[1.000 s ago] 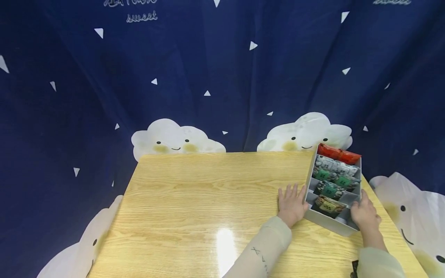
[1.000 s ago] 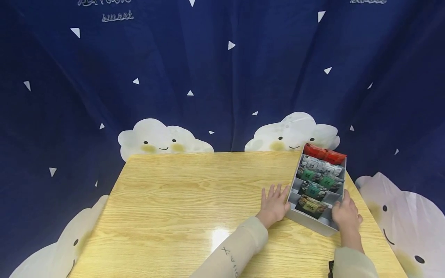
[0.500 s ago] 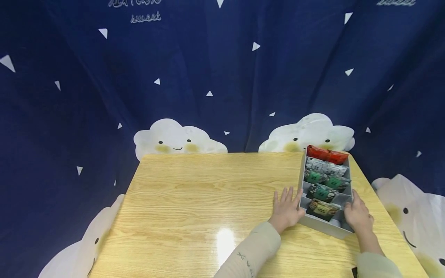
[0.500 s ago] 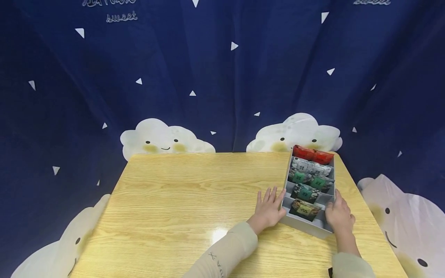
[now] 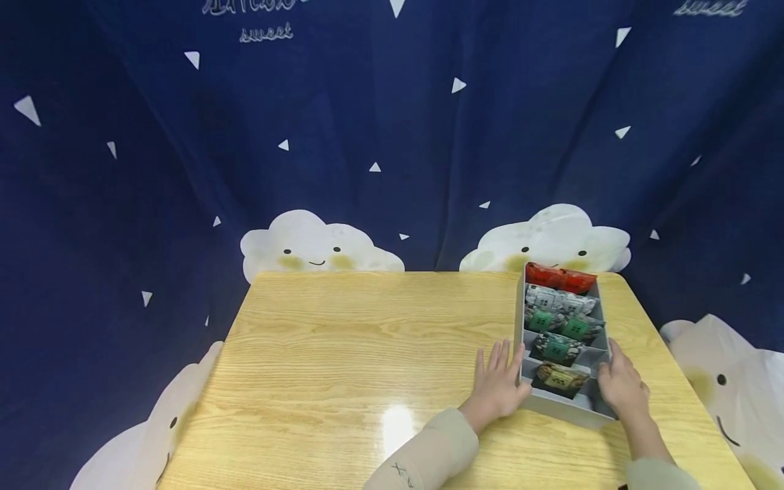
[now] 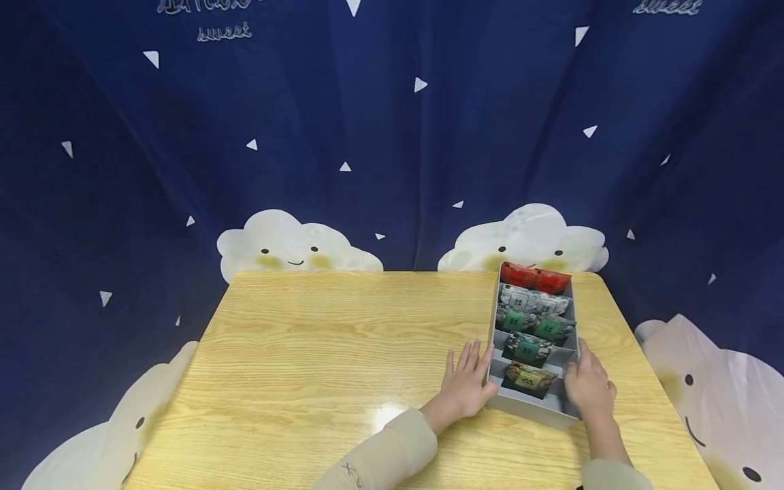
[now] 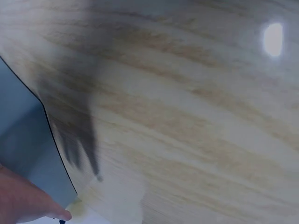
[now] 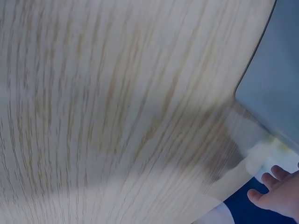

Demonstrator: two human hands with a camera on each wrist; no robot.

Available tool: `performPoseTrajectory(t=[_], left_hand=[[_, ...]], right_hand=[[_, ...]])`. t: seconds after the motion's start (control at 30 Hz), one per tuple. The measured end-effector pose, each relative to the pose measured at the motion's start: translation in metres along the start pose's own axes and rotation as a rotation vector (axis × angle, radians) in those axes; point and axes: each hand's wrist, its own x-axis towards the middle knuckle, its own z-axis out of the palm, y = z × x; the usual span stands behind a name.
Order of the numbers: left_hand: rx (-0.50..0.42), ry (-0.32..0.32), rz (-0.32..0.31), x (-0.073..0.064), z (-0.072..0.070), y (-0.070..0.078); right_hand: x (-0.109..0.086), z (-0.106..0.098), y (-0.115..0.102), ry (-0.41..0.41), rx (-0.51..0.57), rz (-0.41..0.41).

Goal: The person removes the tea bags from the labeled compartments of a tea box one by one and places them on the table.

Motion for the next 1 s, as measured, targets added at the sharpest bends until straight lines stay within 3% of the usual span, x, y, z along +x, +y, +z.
performPoseTrajectory(t=[0.2, 0.7, 1.0], left_hand=[[-0.022, 0.018, -0.014, -0.012, 0.002, -0.007], [-0.097, 0.063, 0.02, -0.05, 0.008, -0.023], [-0.076, 0.094, 0.006, -0.056, 0.009, -0.023]], right_hand=[[-0.007, 0.007, -0.008, 0.025, -0.009, -0.036], [-0.028, 0.02, -0.029, 0.022, -0.011, -0.111], [-0.03, 0.022, -0.033, -0.004, -0.009, -0.119]])
